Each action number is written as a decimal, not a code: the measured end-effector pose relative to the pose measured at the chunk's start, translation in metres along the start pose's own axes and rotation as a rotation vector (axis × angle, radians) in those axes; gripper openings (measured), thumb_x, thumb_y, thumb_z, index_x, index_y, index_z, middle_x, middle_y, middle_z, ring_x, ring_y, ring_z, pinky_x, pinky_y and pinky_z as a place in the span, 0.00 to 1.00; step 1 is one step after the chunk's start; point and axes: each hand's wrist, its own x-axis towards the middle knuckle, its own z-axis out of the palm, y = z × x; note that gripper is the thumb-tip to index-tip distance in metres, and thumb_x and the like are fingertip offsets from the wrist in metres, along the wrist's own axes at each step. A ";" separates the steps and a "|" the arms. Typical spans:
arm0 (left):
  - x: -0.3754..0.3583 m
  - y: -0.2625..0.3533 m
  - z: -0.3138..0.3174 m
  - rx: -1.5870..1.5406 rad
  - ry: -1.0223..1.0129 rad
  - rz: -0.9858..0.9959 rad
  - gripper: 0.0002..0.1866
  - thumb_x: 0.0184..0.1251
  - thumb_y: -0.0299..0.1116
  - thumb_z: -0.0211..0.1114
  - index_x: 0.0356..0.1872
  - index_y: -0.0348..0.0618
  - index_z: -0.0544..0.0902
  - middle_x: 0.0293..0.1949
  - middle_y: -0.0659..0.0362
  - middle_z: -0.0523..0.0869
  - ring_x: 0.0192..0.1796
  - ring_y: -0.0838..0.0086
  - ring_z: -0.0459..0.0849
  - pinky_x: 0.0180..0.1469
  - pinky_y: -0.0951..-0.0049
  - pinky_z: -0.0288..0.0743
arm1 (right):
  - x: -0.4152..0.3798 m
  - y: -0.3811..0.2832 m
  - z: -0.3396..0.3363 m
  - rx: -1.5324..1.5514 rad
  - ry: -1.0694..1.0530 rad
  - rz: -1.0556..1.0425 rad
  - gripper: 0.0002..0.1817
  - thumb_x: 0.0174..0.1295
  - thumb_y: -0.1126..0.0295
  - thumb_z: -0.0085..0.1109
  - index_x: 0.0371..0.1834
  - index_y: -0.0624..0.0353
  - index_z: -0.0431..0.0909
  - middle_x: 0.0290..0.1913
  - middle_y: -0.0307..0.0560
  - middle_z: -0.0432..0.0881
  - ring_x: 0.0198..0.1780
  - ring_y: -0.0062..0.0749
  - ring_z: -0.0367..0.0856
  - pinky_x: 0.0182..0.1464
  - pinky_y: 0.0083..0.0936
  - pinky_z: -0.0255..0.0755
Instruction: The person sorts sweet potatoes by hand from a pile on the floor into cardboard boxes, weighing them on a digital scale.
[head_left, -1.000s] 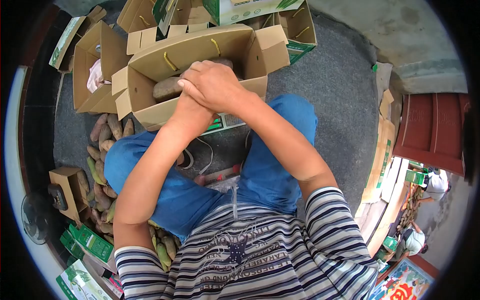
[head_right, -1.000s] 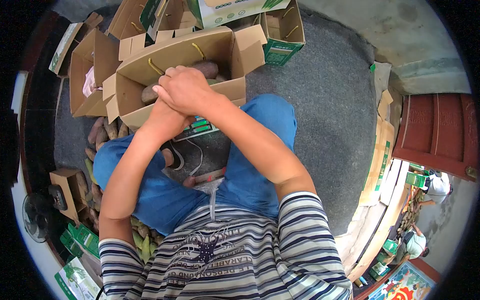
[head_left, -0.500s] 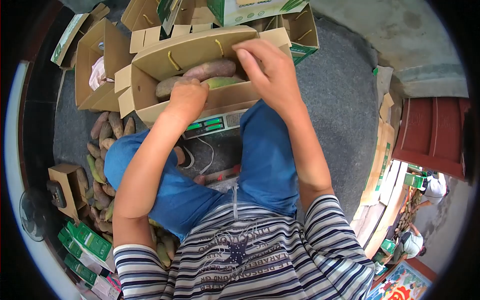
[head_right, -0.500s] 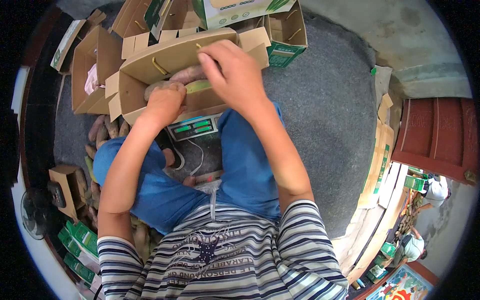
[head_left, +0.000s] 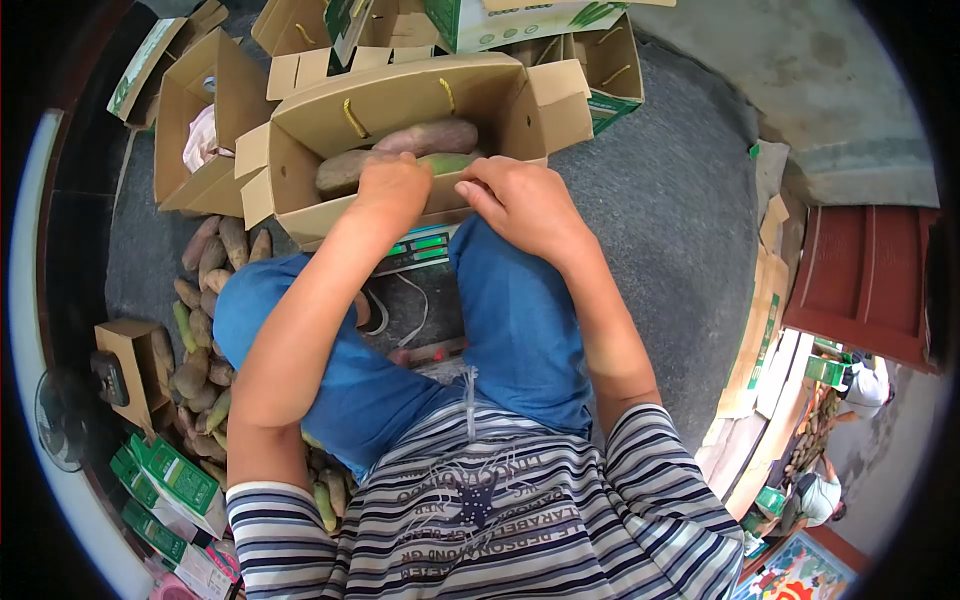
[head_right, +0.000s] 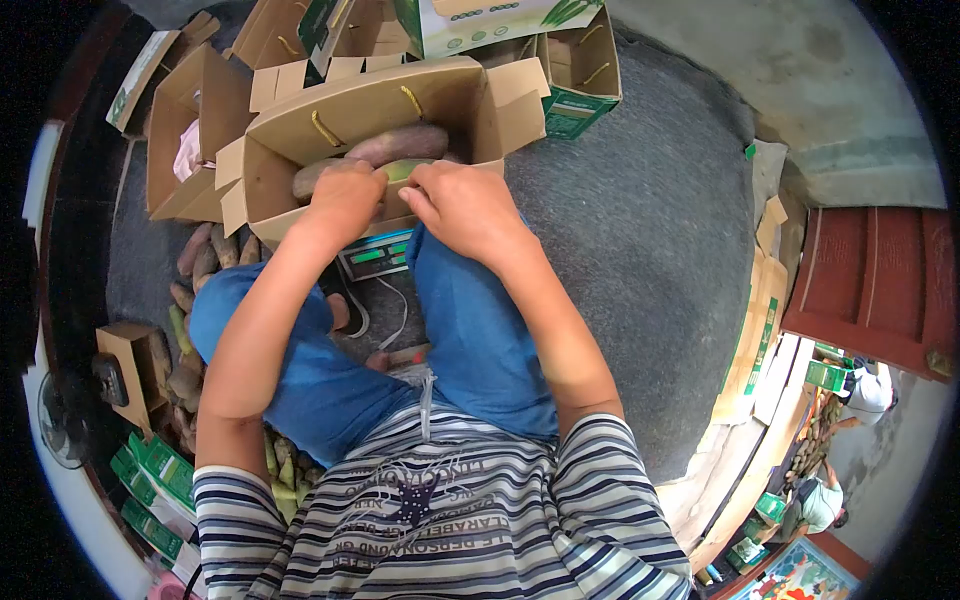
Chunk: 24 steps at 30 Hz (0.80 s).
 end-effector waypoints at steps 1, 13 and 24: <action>0.000 0.001 0.001 0.005 0.006 -0.002 0.11 0.56 0.35 0.66 0.38 0.43 0.82 0.40 0.50 0.83 0.44 0.56 0.84 0.46 0.56 0.74 | 0.001 -0.001 0.000 0.006 0.012 -0.001 0.13 0.64 0.60 0.54 0.38 0.58 0.81 0.34 0.52 0.83 0.38 0.50 0.82 0.40 0.41 0.74; 0.004 -0.004 0.007 0.086 0.029 0.045 0.08 0.55 0.29 0.63 0.36 0.42 0.82 0.38 0.49 0.84 0.42 0.55 0.84 0.44 0.55 0.77 | 0.002 -0.001 0.011 -0.093 0.032 0.023 0.14 0.63 0.58 0.53 0.33 0.58 0.79 0.33 0.53 0.83 0.37 0.51 0.82 0.38 0.45 0.75; 0.000 0.003 -0.010 -0.008 -0.019 0.047 0.12 0.54 0.32 0.69 0.38 0.41 0.80 0.41 0.48 0.83 0.46 0.54 0.83 0.47 0.57 0.74 | -0.021 0.012 0.011 0.132 0.600 0.021 0.09 0.59 0.68 0.58 0.40 0.57 0.80 0.42 0.50 0.82 0.45 0.46 0.81 0.47 0.38 0.75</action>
